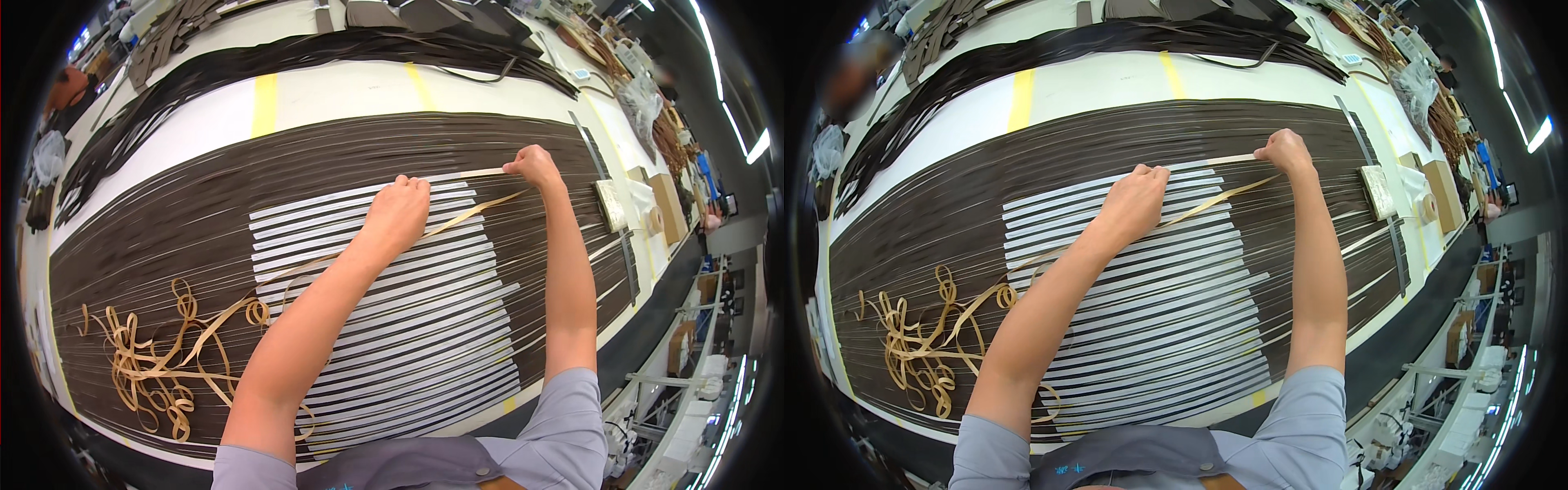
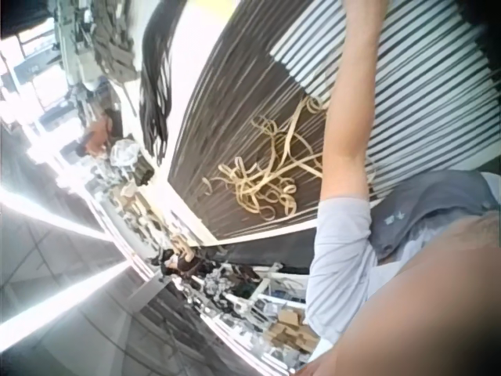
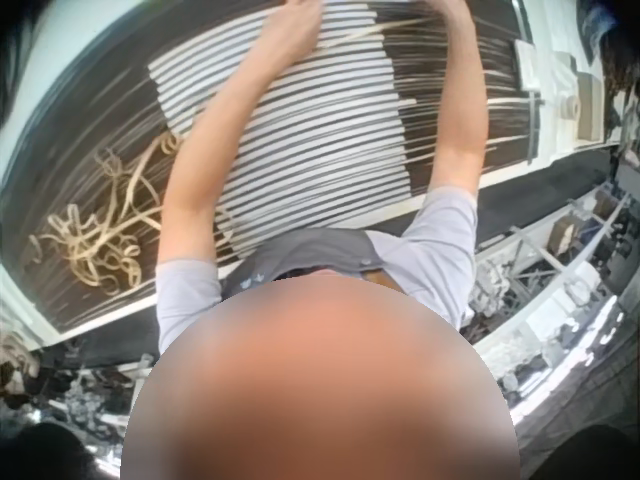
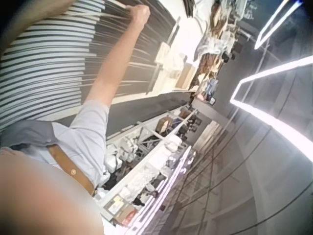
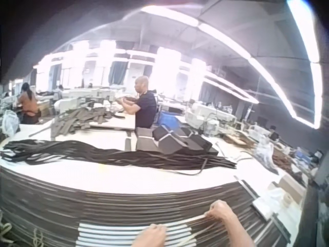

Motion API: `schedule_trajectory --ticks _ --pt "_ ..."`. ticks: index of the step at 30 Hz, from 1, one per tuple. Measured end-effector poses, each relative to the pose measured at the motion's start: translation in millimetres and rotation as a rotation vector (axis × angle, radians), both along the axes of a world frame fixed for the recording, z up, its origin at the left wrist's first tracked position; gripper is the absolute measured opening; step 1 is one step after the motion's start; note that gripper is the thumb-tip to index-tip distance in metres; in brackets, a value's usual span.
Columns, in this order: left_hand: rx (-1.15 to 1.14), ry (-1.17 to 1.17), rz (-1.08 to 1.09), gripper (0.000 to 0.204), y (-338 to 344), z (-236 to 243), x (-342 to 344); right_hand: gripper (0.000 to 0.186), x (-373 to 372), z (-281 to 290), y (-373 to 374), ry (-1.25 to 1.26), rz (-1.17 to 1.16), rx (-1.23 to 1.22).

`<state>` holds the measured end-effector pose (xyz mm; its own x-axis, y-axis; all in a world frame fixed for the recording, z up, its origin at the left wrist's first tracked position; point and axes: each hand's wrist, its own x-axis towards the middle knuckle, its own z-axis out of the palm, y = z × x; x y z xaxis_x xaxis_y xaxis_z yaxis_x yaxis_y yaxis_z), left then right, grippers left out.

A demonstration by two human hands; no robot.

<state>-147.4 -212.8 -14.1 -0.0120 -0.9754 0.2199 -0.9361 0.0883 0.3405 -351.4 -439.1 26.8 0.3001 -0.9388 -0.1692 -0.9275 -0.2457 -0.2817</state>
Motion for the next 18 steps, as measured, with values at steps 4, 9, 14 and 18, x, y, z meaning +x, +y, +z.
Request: schedule_trajectory --ticks 4,9,14,18 --pt "0.105 0.045 0.019 0.028 1 9 -1 0.031 -9 -4 -10 -0.002 -0.024 -0.044" --pt "0.107 0.03 0.013 0.03 -1 9 -3 0.03 -20 -9 -16 0.002 -0.045 -0.103" --pt "-0.077 0.018 0.012 0.02 1 -4 0 0.028 -16 -6 -13 0.064 -0.078 -0.101" --pt "-0.08 0.014 0.014 0.019 1 -4 1 0.029 -19 -10 -13 0.066 -0.07 -0.095"
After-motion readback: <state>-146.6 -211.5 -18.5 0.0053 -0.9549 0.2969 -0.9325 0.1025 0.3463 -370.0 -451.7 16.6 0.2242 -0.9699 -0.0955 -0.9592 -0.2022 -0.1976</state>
